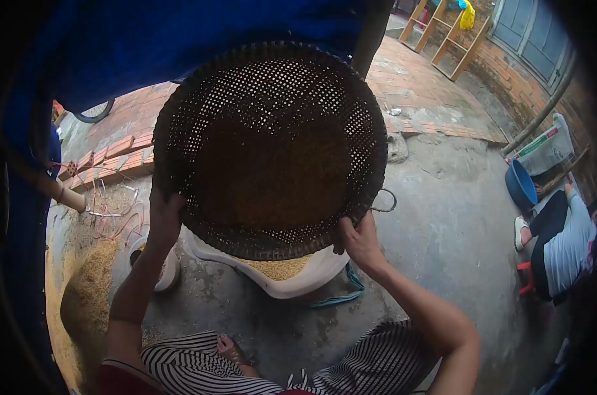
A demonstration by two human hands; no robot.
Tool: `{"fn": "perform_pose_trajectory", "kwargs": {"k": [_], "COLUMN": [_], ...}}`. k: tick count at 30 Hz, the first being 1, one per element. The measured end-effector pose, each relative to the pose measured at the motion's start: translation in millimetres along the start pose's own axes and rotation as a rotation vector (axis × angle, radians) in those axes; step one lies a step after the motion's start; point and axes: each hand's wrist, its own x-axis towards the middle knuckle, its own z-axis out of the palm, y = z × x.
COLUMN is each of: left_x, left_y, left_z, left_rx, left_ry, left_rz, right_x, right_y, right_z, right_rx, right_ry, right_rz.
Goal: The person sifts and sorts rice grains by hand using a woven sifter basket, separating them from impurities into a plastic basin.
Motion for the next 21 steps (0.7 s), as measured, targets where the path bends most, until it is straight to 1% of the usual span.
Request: {"fn": "perform_pose_trajectory", "kwargs": {"k": [1, 3, 4, 5, 6, 7, 8, 9, 10, 11, 13, 14, 15, 16, 17, 19, 21], "left_x": [4.4, 13.9, 14.2, 9.9, 4.6, -0.9, -5.9, -8.9, -11.2, -14.1, -16.2, -16.2, -15.9, -14.0, -10.4, -10.4, -0.9], "left_y": [-2.8, -21.4, -45.4, -61.5, -68.5, -74.9, -81.1, -78.5, -76.2, -72.5, -38.7, -25.7, -12.2, 3.3, 13.4, 25.3, 14.9], "left_z": [0.1, -2.6, -2.5, -6.4, -9.4, -14.8, -21.3, -23.8, -24.4, -24.3, -16.6, -12.9, -10.0, -8.2, -4.3, 2.4, 1.3], "left_rx": [0.003, 0.006, -0.269, -0.267, -0.231, -0.193, -0.194, -0.201, -0.208, -0.209, -0.293, -0.247, -0.202, -0.041, -0.044, 0.005, 0.068], "left_ry": [0.003, -0.09, -0.007, -0.001, -0.027, -0.053, -0.048, -0.08, -0.116, -0.117, -0.03, -0.029, -0.027, -0.071, -0.075, 0.017, 0.034], "left_rz": [-0.008, -0.253, -0.462, -0.463, -0.677, -0.891, -0.895, -1.01, -1.123, -1.123, -0.898, -0.736, -0.574, -0.376, -0.364, -0.083, -0.082], "right_x": [3.6, 4.8, 5.5, 7.1, 2.6, -0.7, -3.7, -5.9, -6.3, -7.5, -12.3, -14.0, -17.9, -19.0, -17.7, -15.9, -9.4], "right_y": [2.9, 10.5, 13.3, 15.9, 19.6, 19.8, 17.5, 16.3, 20.7, 19.1, 0.7, -4.3, -7.8, -10.3, -10.4, -3.8, 3.8], "right_z": [-0.5, -0.9, -3.6, -5.2, -3.5, -4.9, -6.7, -8.5, -11.2, -12.7, -10.0, -9.0, -7.5, -6.3, -4.1, 0.3, -0.6], "right_rx": [-0.033, -0.06, -0.119, -0.178, -0.174, -0.175, -0.232, -0.29, -0.245, -0.246, -0.253, -0.254, -0.221, -0.19, -0.191, -0.046, -0.01], "right_ry": [-0.007, -0.023, -0.072, -0.118, -0.089, -0.091, -0.143, -0.193, -0.223, -0.221, -0.246, -0.237, -0.191, -0.147, -0.141, 0.004, 0.009], "right_rz": [0.019, 0.048, 0.223, 0.392, 0.493, 0.497, 0.623, 0.749, 0.759, 0.759, 0.647, 0.635, 0.461, 0.285, 0.274, 0.153, 0.144]}}
